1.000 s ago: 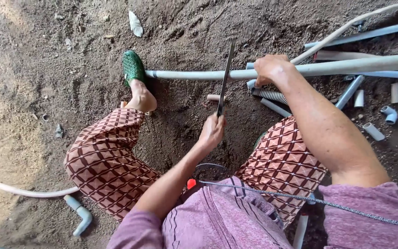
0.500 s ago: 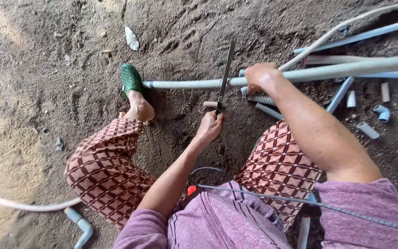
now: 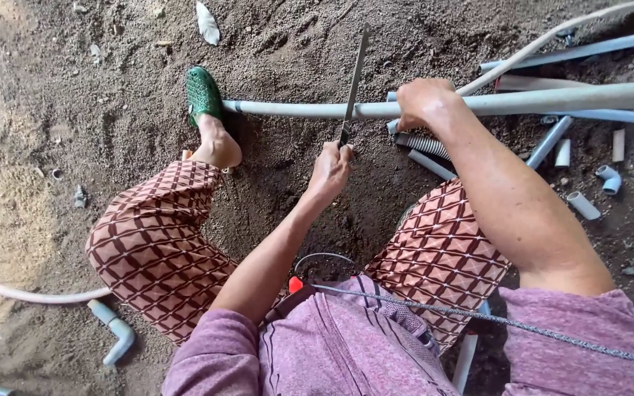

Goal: Cutting a white PVC pipe using a handheld hacksaw blade while sitting on the ground.

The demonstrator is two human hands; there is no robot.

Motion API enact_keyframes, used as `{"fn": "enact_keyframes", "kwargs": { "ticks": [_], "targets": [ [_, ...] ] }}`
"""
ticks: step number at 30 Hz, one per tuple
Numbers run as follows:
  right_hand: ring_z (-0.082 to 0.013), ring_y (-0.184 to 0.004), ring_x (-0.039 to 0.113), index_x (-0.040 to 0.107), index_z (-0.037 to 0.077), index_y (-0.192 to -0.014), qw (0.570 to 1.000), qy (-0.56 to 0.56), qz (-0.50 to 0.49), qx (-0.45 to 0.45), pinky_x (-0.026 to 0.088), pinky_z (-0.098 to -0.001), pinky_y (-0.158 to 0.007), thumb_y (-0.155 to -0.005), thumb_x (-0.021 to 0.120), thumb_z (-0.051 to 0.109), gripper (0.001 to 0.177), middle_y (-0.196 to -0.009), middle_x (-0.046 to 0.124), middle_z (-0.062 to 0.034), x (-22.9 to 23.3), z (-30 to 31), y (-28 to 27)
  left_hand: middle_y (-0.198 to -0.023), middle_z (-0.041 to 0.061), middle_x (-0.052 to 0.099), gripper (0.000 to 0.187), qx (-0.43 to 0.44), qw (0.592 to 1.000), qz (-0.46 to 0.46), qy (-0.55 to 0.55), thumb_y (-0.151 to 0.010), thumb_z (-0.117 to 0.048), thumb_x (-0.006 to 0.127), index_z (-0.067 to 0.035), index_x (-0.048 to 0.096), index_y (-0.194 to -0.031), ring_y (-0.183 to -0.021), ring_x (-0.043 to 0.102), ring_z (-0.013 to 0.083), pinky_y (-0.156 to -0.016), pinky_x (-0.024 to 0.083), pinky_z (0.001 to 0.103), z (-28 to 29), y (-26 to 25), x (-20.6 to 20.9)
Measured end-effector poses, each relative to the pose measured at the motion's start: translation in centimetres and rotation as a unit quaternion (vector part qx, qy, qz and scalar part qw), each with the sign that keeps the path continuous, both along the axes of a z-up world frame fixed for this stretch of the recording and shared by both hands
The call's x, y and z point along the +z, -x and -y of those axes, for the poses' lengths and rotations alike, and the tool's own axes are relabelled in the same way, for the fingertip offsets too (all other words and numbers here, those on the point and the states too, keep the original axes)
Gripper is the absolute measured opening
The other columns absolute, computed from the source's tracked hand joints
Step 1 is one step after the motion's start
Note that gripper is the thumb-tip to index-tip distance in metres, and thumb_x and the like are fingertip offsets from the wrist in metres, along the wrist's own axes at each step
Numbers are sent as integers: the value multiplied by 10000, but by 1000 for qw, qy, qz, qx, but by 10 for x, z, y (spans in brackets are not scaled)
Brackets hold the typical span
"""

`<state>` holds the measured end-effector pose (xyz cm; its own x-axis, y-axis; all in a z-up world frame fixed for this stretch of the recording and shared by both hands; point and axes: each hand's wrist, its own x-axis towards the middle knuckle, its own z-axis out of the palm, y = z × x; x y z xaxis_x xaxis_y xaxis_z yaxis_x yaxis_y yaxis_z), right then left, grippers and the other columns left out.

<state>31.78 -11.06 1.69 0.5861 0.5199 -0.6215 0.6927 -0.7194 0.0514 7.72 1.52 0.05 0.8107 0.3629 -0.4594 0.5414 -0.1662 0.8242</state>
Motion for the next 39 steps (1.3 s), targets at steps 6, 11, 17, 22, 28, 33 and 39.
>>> {"fn": "enact_keyframes", "kwargs": {
  "ticks": [6,11,17,22,28,33,39],
  "targets": [
    [-406,-1196,750,795,99,-1321,1000,0,-1,7,591,-651,-923,-880,839,490,591,-1194,821,-199,8,3,5,-720,109,699,381,-34,999,-25,-9,-1145,-285,377,-111,685,-1004,-633,692,247,-645,530,420,-14,-13,-46],
    [-407,-1179,747,797,94,-1324,1000,17,-9,13,577,-653,-924,-891,830,509,600,-1180,817,-204,5,2,2,-860,221,715,432,-27,999,-28,5,-1151,-305,369,-65,708,-1033,-788,713,336,-734,542,451,-9,-12,-17],
    [-387,-1151,762,796,116,-1313,1000,23,-4,14,595,-637,-904,-902,814,537,589,-1140,826,-180,-9,7,-5,-894,250,712,493,1,1000,-3,24,-1158,-340,362,-79,716,-935,-775,729,329,-776,580,477,-2,-14,-24],
    [-383,-1092,775,788,95,-1294,1000,8,-2,23,612,-625,-909,-955,803,493,523,-1088,824,-188,11,7,0,-854,215,698,491,8,999,-8,46,-1161,-356,384,-68,706,-928,-700,696,282,-694,558,428,2,1,-24],
    [-358,-1110,780,796,155,-1313,999,17,17,23,620,-642,-870,-873,824,579,612,-1098,829,-147,-6,6,-13,-751,143,651,452,1,995,-57,79,-1175,-275,325,-32,667,-1006,-652,650,248,-668,538,383,6,21,14],
    [-376,-1142,758,774,101,-1336,1000,16,0,15,608,-629,-950,-953,803,503,556,-1121,816,-194,29,6,9,-750,120,654,400,-14,999,-26,-37,-1163,-287,321,40,530,-1065,-689,714,263,-634,549,440,9,-23,-14],
    [-376,-1232,741,762,160,-1399,999,37,8,28,599,-629,-965,-920,793,561,625,-1243,817,-199,-4,7,-11,-785,220,704,448,-28,999,-24,11,-1143,-294,365,-71,699,-944,-845,740,421,-815,556,539,15,48,21]
  ]
}}
